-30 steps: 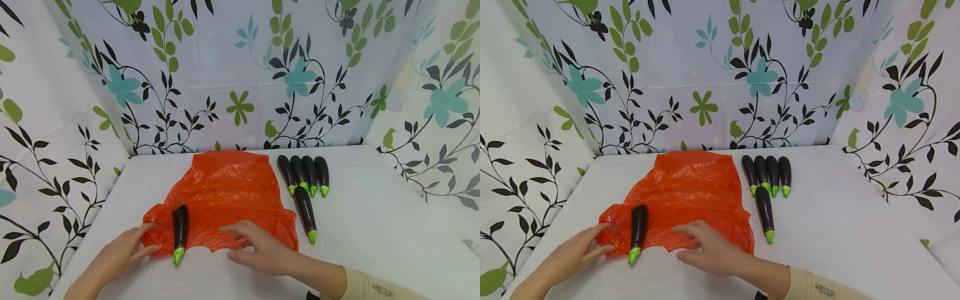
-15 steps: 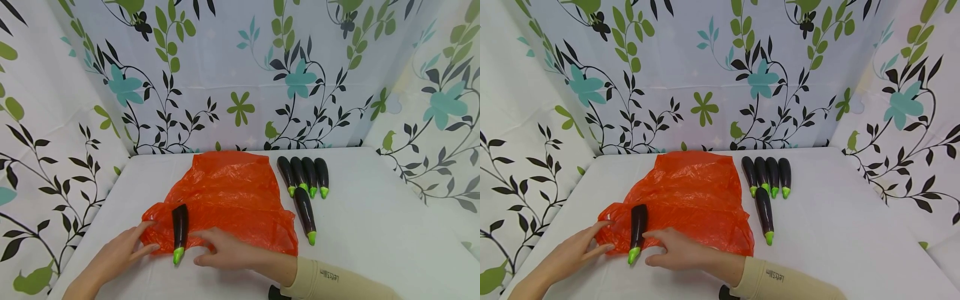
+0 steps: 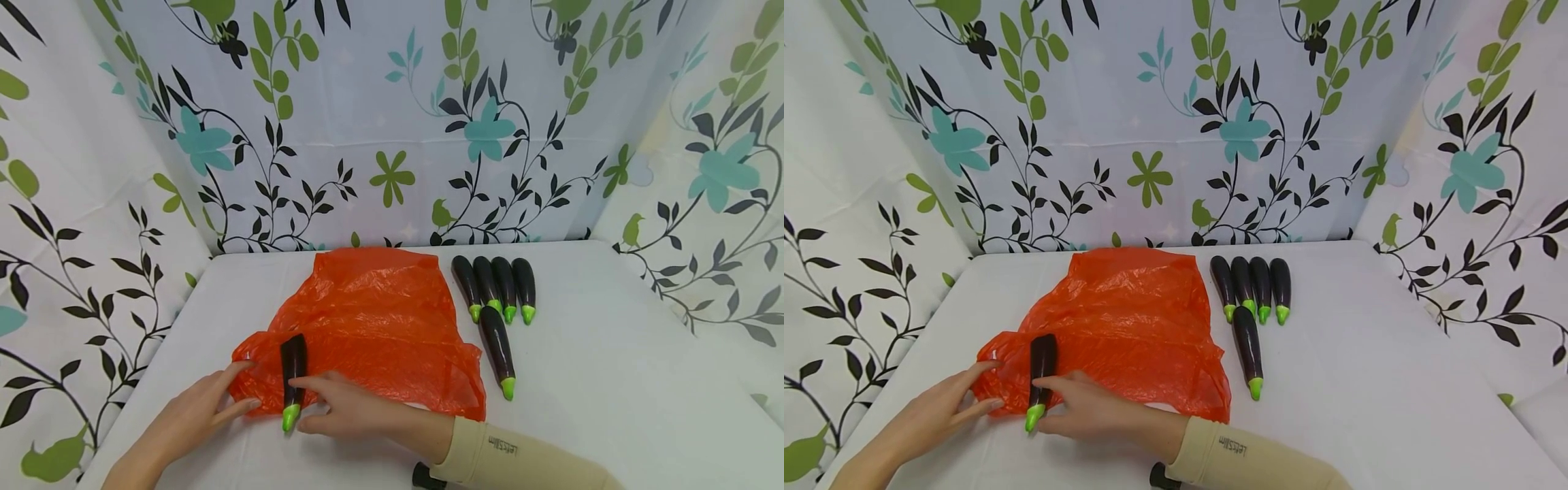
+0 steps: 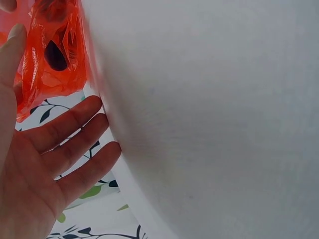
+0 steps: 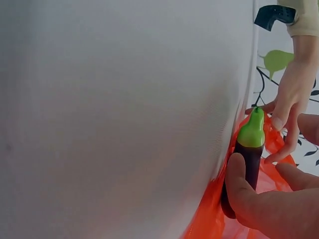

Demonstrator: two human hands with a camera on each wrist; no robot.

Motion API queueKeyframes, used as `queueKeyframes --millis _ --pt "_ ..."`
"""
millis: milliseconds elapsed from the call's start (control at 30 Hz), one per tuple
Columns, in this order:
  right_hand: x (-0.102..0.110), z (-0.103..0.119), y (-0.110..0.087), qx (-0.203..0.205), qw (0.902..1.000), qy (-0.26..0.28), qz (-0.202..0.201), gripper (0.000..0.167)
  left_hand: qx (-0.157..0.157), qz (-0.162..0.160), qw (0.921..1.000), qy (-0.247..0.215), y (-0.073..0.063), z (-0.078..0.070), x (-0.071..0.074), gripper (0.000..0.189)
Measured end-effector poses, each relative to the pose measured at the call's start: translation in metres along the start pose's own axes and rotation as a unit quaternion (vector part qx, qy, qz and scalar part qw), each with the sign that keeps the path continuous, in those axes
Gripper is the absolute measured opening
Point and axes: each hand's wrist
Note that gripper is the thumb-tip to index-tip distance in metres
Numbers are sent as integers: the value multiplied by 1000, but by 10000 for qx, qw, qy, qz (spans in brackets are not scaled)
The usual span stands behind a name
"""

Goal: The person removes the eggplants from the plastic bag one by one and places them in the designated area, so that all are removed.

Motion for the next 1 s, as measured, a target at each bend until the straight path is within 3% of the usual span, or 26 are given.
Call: queueKeyframes --millis 167,633,1000 --pt "0 2 4 -16 9997 -244 73 56 -95 -201 9997 -29 -1 0 -1 77" --pt "-2 0 12 -213 9945 -925 447 58 -114 -192 9997 24 -2 -1 2 74" --pt "-4 3 15 -140 9884 -1429 502 56 -107 -157 9998 9 -2 -1 2 76"
Point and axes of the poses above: each hand's wrist, its own y-axis towards the middle knuckle, its own x-axis out of the back of the hand, z = x × y, and after that the axes turned 11 degrees about y, right-handed
